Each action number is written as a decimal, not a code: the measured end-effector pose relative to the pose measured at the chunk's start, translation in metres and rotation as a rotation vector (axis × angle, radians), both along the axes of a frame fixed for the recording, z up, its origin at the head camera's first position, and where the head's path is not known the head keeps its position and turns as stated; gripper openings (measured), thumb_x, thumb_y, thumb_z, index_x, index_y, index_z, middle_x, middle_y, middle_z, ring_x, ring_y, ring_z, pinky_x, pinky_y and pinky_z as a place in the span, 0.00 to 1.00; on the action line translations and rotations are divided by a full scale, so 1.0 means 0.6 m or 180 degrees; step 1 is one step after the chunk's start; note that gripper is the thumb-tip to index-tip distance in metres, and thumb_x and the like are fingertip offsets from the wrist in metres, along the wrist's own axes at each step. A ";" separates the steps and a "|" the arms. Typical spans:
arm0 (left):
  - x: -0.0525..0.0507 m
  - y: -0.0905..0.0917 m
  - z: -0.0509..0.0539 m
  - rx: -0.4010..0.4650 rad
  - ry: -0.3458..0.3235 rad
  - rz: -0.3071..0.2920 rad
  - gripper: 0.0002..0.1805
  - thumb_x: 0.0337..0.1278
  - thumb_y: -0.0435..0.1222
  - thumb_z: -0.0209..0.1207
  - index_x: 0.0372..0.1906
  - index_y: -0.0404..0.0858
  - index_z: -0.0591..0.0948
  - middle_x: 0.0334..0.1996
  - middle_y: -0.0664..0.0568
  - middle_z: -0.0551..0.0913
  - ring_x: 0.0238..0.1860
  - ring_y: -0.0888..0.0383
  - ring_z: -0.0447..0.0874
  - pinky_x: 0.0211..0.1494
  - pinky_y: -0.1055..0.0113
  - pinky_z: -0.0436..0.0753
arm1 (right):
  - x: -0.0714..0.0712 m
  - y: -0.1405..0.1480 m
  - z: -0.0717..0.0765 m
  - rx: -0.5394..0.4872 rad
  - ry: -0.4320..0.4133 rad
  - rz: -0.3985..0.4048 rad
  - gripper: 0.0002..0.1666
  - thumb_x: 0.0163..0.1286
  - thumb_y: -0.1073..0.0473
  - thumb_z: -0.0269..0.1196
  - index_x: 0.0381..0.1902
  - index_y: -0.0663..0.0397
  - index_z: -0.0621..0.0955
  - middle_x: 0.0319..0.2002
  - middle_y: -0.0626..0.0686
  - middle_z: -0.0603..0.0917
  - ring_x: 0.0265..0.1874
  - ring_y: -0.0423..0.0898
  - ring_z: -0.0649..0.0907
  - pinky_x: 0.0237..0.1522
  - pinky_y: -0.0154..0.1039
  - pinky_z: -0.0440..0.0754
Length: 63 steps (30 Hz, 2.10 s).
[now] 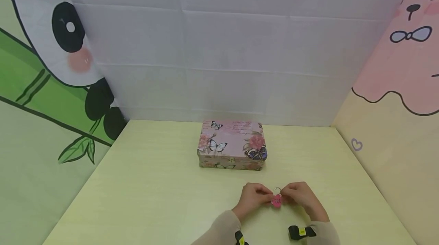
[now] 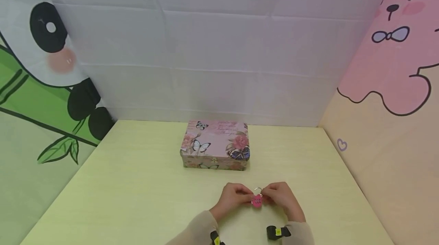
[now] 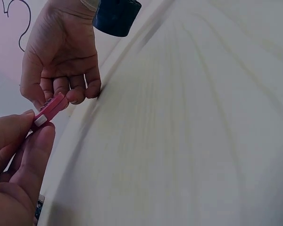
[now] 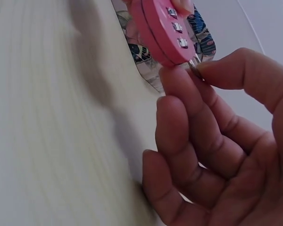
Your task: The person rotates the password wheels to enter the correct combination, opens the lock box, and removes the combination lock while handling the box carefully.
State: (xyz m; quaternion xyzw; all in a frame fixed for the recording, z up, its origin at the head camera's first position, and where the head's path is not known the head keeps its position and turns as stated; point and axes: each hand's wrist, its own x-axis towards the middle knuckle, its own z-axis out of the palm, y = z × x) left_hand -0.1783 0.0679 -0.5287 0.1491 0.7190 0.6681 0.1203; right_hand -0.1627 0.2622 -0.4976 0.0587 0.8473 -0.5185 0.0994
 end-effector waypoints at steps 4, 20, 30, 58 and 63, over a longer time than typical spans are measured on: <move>0.005 0.007 -0.001 0.0052 -0.0060 -0.0062 0.04 0.51 0.26 0.71 0.30 0.28 0.88 0.23 0.50 0.87 0.21 0.63 0.84 0.27 0.73 0.84 | 0.006 0.010 -0.003 -0.0051 -0.0063 0.0066 0.10 0.64 0.63 0.64 0.28 0.67 0.85 0.22 0.49 0.83 0.23 0.43 0.77 0.25 0.35 0.76; 0.030 0.023 -0.004 0.0068 -0.0155 -0.0145 0.03 0.49 0.24 0.71 0.29 0.28 0.87 0.23 0.49 0.87 0.22 0.64 0.84 0.28 0.71 0.85 | 0.030 0.036 -0.008 -0.0186 -0.0260 0.0366 0.12 0.66 0.61 0.62 0.30 0.66 0.85 0.23 0.50 0.84 0.22 0.42 0.80 0.22 0.33 0.79; 0.030 0.026 -0.009 -0.0155 -0.0114 -0.0151 0.03 0.49 0.26 0.72 0.27 0.31 0.88 0.22 0.53 0.87 0.21 0.67 0.81 0.26 0.74 0.84 | 0.031 0.038 -0.008 -0.0179 -0.0325 0.0415 0.11 0.65 0.62 0.62 0.30 0.66 0.85 0.24 0.50 0.85 0.23 0.43 0.81 0.21 0.34 0.77; 0.023 0.029 -0.001 -0.0471 -0.0089 -0.0081 0.05 0.46 0.25 0.73 0.22 0.34 0.88 0.15 0.59 0.83 0.14 0.69 0.75 0.19 0.78 0.77 | 0.024 0.019 0.001 -0.0014 -0.0409 0.0249 0.08 0.60 0.66 0.64 0.24 0.65 0.84 0.20 0.52 0.84 0.18 0.40 0.79 0.21 0.33 0.81; 0.024 0.029 0.000 -0.0444 -0.0132 -0.0080 0.06 0.46 0.25 0.73 0.22 0.34 0.88 0.15 0.58 0.83 0.14 0.68 0.75 0.19 0.77 0.77 | 0.022 0.010 0.000 0.0203 -0.0397 0.0076 0.07 0.57 0.68 0.64 0.21 0.64 0.83 0.17 0.51 0.82 0.16 0.40 0.78 0.19 0.33 0.80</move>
